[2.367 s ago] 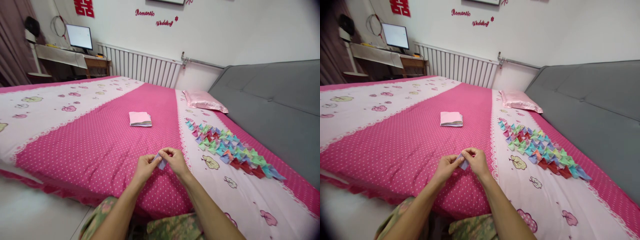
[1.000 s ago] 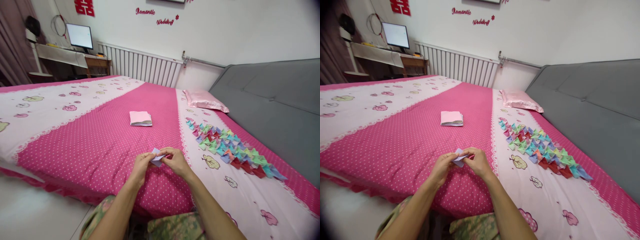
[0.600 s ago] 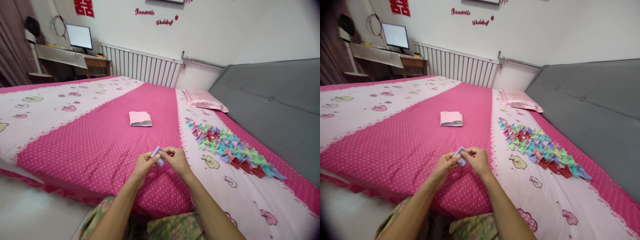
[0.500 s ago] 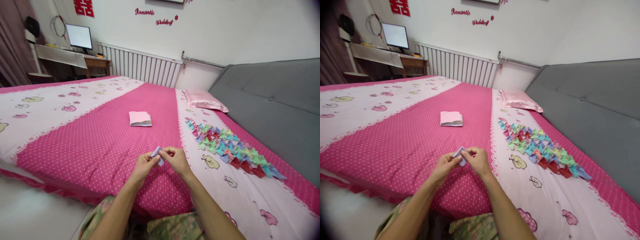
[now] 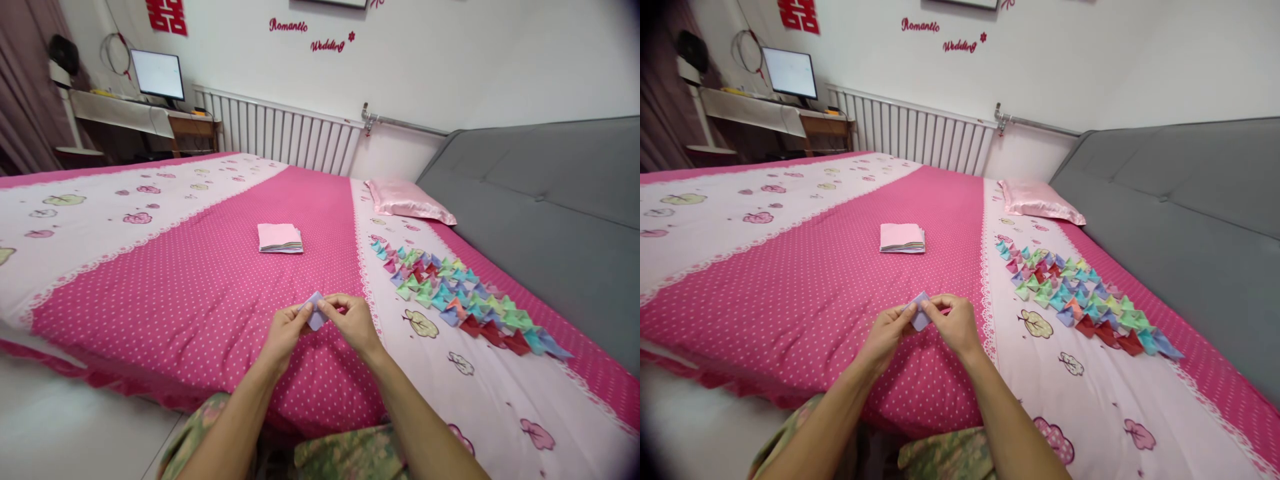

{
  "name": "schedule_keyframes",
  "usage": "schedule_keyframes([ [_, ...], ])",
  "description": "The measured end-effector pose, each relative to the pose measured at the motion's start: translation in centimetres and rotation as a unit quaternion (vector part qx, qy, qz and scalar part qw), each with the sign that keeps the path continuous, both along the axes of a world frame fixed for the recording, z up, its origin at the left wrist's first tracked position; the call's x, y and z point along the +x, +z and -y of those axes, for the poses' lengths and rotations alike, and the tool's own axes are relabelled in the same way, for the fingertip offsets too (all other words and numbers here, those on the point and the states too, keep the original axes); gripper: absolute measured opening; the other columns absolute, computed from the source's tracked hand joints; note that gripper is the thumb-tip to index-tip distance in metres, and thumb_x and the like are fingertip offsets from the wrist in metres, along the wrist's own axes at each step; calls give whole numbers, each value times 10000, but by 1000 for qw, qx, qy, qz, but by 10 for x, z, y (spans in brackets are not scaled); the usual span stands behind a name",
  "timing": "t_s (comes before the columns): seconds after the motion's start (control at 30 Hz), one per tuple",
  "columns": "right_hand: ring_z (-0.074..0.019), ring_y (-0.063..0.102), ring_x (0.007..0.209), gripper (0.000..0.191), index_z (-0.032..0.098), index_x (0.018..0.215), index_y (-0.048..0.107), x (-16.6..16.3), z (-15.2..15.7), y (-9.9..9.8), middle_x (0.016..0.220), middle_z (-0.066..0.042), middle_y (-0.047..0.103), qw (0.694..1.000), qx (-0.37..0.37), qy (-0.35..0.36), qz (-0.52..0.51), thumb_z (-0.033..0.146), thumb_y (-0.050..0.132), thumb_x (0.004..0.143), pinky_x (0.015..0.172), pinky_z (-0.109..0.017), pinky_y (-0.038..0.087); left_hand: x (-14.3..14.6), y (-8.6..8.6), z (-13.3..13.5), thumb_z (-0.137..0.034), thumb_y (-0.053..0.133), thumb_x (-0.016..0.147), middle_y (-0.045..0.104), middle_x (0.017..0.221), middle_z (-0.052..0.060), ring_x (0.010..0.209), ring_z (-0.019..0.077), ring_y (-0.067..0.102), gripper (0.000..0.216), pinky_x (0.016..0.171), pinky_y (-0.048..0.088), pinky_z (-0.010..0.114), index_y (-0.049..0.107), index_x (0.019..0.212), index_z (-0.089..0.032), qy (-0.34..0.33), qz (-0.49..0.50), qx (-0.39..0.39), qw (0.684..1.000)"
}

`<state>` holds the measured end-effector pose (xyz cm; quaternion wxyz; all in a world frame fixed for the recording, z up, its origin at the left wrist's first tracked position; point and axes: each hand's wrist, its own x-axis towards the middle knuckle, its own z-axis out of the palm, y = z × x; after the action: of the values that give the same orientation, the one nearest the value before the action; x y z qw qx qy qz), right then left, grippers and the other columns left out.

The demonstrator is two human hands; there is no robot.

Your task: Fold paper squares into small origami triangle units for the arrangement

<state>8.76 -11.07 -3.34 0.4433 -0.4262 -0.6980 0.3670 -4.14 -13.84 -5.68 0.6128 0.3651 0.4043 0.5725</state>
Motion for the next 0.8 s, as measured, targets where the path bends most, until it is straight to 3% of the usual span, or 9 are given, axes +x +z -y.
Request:
schedule_keyframes([
  [0.4, -124, 534, 610, 200, 167, 693, 524, -4, -1, -7, 650, 5, 557, 997, 7, -70, -42, 332, 632, 663, 571, -234, 429, -1, -8, -2, -406, 580, 699, 616, 611, 34, 578, 92, 531, 311, 625, 422, 214, 685, 775, -123, 15, 8, 8, 1000],
  [0.6, -92, 490, 504, 263, 145, 778, 527, -7, -3, -9, 606, 15, 548, 980, -137, 12, -142, 345, 641, 650, 470, -207, 392, -1, -5, -1, -408, 558, 715, 634, 642, 46, 571, 93, 525, 328, 621, 424, 219, 683, 816, -123, 12, -5, 15, 1000],
  [0.8, -86, 481, 487, 281, 127, 695, 562, -5, -2, -3, 572, 9, 560, 969, -182, 0, -169, 358, 682, 592, 470, -208, 380, -3, -4, -1, -381, 629, 652, 632, 611, 44, 540, 85, 514, 277, 548, 401, 189, 680, 704, -114, 77, -39, 6, 996],
])
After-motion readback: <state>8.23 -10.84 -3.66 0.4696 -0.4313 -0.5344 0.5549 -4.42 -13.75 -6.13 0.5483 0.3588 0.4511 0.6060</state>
